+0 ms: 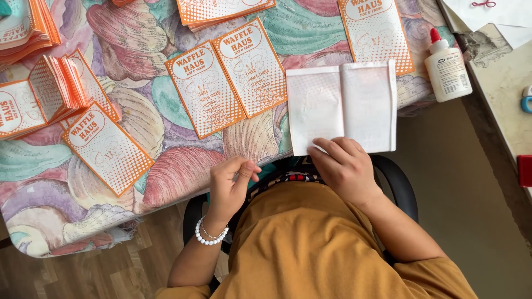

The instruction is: Assembling paper bags by applying glue to templates and folding them into shape

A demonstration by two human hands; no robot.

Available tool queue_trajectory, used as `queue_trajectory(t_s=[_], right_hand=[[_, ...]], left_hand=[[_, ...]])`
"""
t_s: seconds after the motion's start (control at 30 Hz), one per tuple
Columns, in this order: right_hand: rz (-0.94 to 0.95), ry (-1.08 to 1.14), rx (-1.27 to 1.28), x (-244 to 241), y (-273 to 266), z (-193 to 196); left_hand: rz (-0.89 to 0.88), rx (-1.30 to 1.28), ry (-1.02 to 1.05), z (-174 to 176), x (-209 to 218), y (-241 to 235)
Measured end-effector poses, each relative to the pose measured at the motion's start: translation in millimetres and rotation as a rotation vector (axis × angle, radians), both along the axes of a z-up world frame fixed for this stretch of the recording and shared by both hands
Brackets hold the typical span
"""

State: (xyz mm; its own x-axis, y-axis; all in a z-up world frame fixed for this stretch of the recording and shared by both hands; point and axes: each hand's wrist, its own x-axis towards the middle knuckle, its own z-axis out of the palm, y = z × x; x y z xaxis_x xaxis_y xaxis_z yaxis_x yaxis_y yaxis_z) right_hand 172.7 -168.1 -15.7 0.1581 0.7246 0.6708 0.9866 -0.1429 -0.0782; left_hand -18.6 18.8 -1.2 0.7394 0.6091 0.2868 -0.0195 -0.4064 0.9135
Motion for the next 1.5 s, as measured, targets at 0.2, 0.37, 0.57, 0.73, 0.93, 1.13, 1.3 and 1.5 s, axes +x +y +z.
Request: queue_trajectory(t_s=[0.2, 0.37, 0.57, 0.73, 0.93, 1.13, 1.3, 1.5], right_hand=[[-0.027, 0.584, 0.543, 5.0, -36.4, 2.1], [-0.163, 1.242, 0.964, 15.1, -55.2, -16.3], [-0.04, 1.346, 0.923, 29.3, -86.5, -78.8], [-0.021, 1.16, 0.782, 14.6, -90.9, -65.6], [0.115, 0.687, 0.428, 6.5, -84.7, 3.7], [0.102, 0.607, 0.268, 20.6, -87.5, 16.7], [0.122, 0.683, 0.262, 13.6, -56.9, 7.9], [0.073, 0.694, 0.236, 3.3, -58.4, 5.2]], left_hand=[[-0.208, -0.243, 0.122, 8.2, 6.8, -10.6], [-0.345, -0.836, 0.125, 11.8, 55.4, -31.1], [-0.286, -1.042, -0.095, -8.1, 115.7, -45.3], [-0.211, -1.097, -0.189, -24.8, 145.6, -48.4], [-0.148, -0.955, -0.336, -16.2, 148.0, -46.0], [-0.112, -0.803, -0.33, -17.8, 140.3, -49.0], [-0.147, -0.878, -0.239, -21.7, 130.1, -63.5], [-0.237, -0.785, -0.273, -28.7, 98.4, -63.9]])
